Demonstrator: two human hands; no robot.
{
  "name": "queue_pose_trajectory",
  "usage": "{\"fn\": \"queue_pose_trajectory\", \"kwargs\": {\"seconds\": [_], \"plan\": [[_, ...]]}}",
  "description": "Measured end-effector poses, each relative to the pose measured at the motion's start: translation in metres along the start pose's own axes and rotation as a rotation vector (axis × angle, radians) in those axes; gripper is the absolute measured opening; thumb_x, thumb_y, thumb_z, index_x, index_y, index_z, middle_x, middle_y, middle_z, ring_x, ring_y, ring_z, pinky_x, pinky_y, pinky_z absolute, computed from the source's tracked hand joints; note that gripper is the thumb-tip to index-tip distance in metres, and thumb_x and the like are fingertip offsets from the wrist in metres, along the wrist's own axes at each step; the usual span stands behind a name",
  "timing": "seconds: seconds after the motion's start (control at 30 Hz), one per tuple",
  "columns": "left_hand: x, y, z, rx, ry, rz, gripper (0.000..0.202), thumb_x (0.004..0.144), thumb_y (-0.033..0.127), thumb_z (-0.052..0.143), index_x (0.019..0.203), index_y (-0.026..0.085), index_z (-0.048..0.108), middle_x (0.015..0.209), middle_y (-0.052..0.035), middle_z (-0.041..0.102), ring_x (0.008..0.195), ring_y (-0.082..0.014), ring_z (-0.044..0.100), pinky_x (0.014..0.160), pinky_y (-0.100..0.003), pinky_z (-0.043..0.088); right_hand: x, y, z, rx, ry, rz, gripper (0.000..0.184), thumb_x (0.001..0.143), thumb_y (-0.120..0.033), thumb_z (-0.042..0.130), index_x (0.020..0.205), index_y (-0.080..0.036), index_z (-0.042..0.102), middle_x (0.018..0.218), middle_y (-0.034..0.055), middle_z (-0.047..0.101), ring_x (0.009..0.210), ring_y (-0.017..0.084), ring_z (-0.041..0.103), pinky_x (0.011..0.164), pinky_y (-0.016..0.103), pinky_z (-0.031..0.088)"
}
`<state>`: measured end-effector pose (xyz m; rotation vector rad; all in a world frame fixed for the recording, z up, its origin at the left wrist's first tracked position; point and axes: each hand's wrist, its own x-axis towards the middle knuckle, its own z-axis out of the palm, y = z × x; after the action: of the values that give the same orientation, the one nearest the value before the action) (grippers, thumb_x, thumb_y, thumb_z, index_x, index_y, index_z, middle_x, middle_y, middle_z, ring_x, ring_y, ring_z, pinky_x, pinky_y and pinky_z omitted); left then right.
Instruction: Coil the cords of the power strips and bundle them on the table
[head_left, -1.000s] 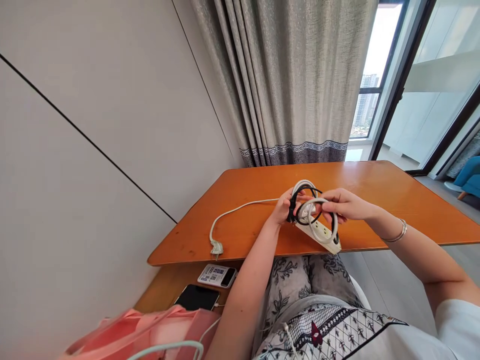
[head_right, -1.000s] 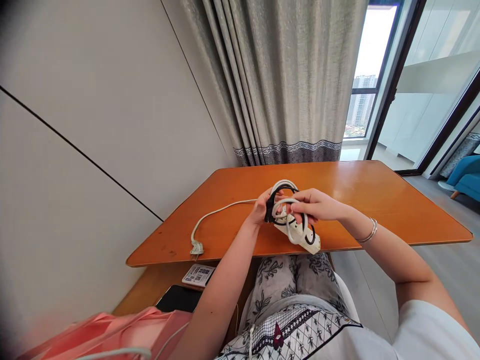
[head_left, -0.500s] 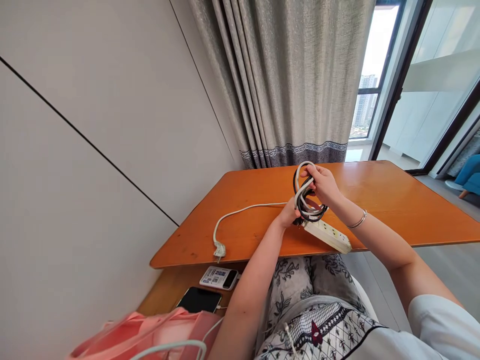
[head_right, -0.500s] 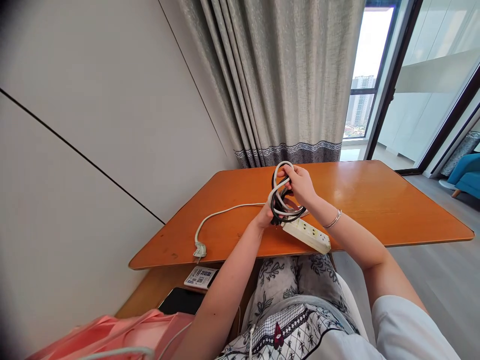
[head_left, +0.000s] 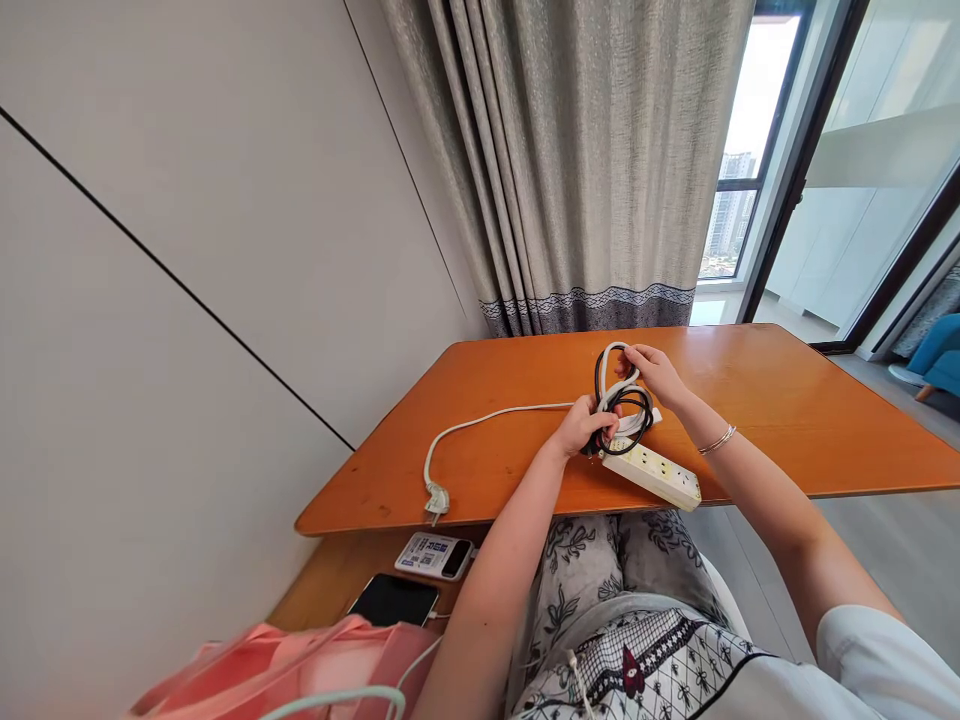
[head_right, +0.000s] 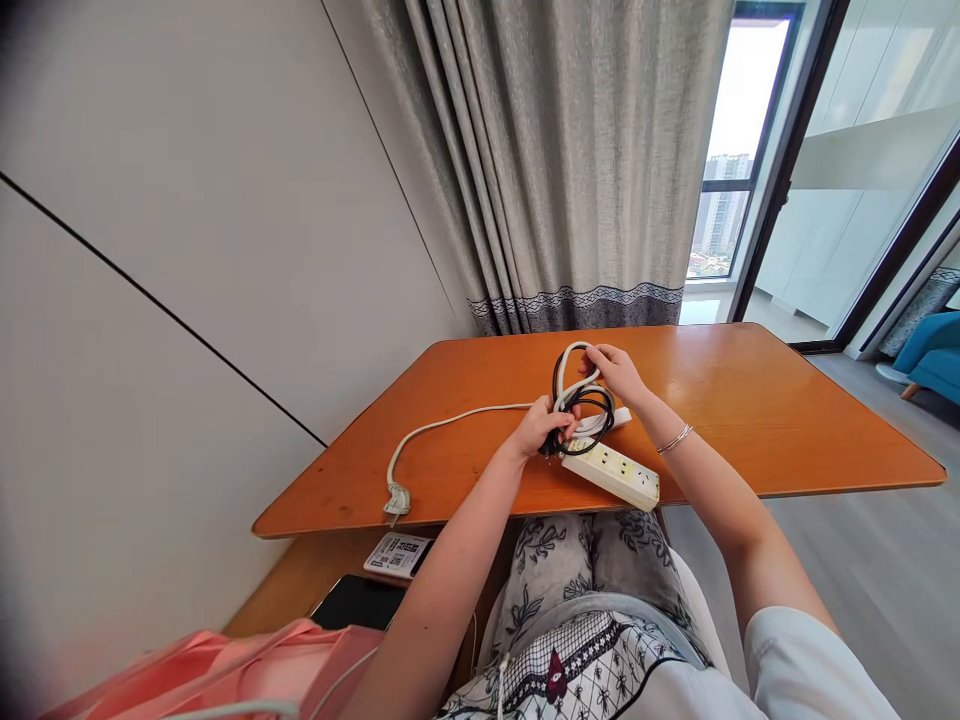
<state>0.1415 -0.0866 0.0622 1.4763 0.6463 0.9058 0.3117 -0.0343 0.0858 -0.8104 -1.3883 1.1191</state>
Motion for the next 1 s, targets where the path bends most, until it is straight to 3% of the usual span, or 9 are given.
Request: {"fn": "queue_pose_trajectory", "kwargs": {"seconds": [0.13,0.33,0.47,0.57,0.63,0.7,0.83,1.0], "plan": [[0.006,-0.018,-0.010,-0.040,0.029,-0.011,0.030,0.058,0.040,0.068,0.069,0.017,0.052,0.045,0.0046,0.056,0.034,-0.0054,0.040,0.039,-0.019,0.029,-0.004,0.029,0.003,0.190,0.052,0.134,0.047,0.066,-0.056,0.076,0.095,-0.023,0.062,0.071,-0.0037,0.063,0.062,0.013,0.058,0.060,0.026,0.050],[0.013,-0.043,-0.020,-0.068,0.279,-0.023,0.030,0.057,0.040,0.069,0.069,0.018,0.052,0.048,0.0035,0.059,0.032,-0.0053,0.039,0.035,-0.019,0.024,-0.010,0.061,0.008,0.150,0.100,0.172,0.041,0.068,-0.058,0.073,0.082,-0.021,0.062,0.076,0.0006,0.065,0.067,0.016,0.061,0.064,0.029,0.053],[0.013,-0.042,-0.023,-0.093,0.409,0.005,0.034,0.056,0.041,0.073,0.072,0.017,0.054,0.047,0.0049,0.057,0.031,-0.0055,0.039,0.034,-0.019,0.023,-0.015,0.071,0.002,-0.153,-0.016,0.015,0.047,0.083,-0.064,0.055,0.095,-0.020,0.066,0.092,0.0048,0.068,0.082,0.020,0.063,0.078,0.035,0.055],[0.012,-0.040,-0.023,-0.103,0.440,0.024,0.037,0.055,0.043,0.075,0.072,0.017,0.055,0.046,0.0054,0.056,0.031,-0.0056,0.039,0.033,-0.020,0.024,-0.019,0.075,-0.003,-0.403,-0.047,-0.149,0.053,0.074,-0.056,0.072,0.114,-0.022,0.065,0.115,0.0082,0.062,0.111,0.025,0.058,0.101,0.041,0.047],[0.012,-0.040,-0.023,-0.087,0.438,0.029,0.037,0.056,0.044,0.075,0.072,0.017,0.055,0.046,0.0053,0.056,0.031,-0.0056,0.039,0.033,-0.020,0.025,-0.022,0.076,-0.004,-0.510,-0.027,-0.218,0.057,0.068,-0.049,0.080,0.116,-0.021,0.066,0.123,0.0105,0.058,0.123,0.027,0.052,0.109,0.042,0.041],[0.011,-0.041,-0.023,-0.057,0.422,0.034,0.037,0.058,0.045,0.075,0.073,0.017,0.056,0.048,0.0050,0.056,0.032,-0.0058,0.039,0.034,-0.020,0.026,-0.023,0.076,-0.004,-0.541,-0.025,-0.241,0.046,0.076,-0.043,0.074,0.115,-0.021,0.066,0.122,0.0108,0.061,0.120,0.026,0.055,0.105,0.041,0.044],[0.013,-0.046,-0.027,0.028,0.399,0.073,0.034,0.060,0.044,0.073,0.073,0.018,0.056,0.052,0.0037,0.058,0.038,-0.0075,0.044,0.038,-0.021,0.033,-0.027,0.071,-0.001,-0.624,-0.019,-0.255,0.027,0.087,-0.037,0.061,0.105,-0.020,0.070,0.101,0.0073,0.072,0.091,0.021,0.065,0.083,0.034,0.049],[0.019,-0.059,-0.038,0.199,0.419,0.138,0.022,0.065,0.034,0.069,0.074,0.018,0.057,0.060,0.0005,0.064,0.053,-0.0144,0.058,0.052,-0.026,0.047,-0.032,0.062,-0.002,-0.887,0.113,-0.254,0.023,0.084,-0.040,0.063,0.078,-0.019,0.070,0.073,0.0038,0.070,0.067,0.016,0.058,0.063,0.026,0.038]]}}
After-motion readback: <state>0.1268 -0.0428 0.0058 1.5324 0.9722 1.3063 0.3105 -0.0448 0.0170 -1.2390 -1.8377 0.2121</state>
